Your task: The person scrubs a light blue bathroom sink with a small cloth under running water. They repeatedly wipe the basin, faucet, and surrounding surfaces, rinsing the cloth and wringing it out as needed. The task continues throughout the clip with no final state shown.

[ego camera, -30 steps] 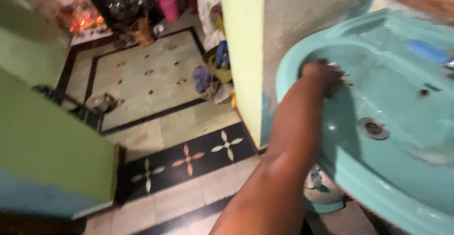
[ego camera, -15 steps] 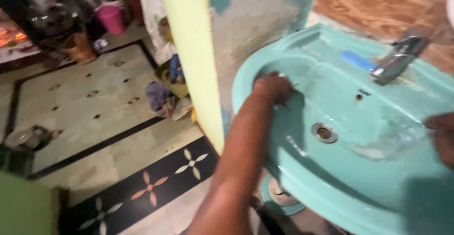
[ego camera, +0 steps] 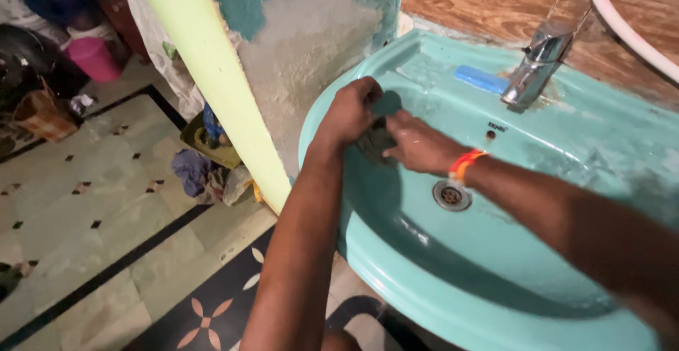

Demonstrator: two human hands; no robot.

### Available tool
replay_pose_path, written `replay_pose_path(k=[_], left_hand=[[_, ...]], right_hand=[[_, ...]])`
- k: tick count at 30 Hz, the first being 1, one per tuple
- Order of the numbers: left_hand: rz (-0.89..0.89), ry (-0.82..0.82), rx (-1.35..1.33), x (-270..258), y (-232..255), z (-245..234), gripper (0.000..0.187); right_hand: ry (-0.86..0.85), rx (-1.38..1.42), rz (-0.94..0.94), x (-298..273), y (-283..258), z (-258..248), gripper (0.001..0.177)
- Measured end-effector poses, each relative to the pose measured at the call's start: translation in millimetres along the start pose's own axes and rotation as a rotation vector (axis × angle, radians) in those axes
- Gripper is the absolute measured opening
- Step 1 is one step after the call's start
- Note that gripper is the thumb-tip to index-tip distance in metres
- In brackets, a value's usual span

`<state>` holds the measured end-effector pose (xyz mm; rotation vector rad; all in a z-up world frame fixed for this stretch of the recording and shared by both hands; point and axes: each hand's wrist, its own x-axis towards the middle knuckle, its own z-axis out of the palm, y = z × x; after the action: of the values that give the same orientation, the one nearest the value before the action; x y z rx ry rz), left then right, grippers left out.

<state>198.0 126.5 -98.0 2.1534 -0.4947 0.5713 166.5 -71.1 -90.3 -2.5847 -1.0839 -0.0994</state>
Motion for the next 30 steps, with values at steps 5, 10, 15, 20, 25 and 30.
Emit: replay_pose_path(k=[5,10,15,20,25,30], left_hand=[[0.013,0.058,-0.056,2.4,-4.2,5.0,0.026],[-0.062,0.063,-0.094,-0.3,2.3,-0.2,0.021],[-0.086,0.058,-0.125,1.9,8.3,-3.0,0.019],[-0.109,0.097,-0.195,-1.3,16.6,-8.8,0.016],[-0.087,0.093,-0.135,-3.0,20.0,-10.2,0.018],[-0.014,0.018,-0.140,-3.4,12.8,-4.0,0.019]], right_hand=[[0.124,0.178,0.117,18.7,-4.3,76.0,0.023],[-0.106,0.474,-0.252,-71.9,-25.6,51.7,0.026],[0.018,0.233,-0.525,-55.8,-17.0,57.4,0.025],[0.122,0.198,-0.502,31.2,13.8,43.8,0.027],[0.211,-0.455,-0.387,30.2,48.4,-10.4,0.018],[0.182,-0.315,-0.108,-0.4,43.9,-7.8,0.025]])
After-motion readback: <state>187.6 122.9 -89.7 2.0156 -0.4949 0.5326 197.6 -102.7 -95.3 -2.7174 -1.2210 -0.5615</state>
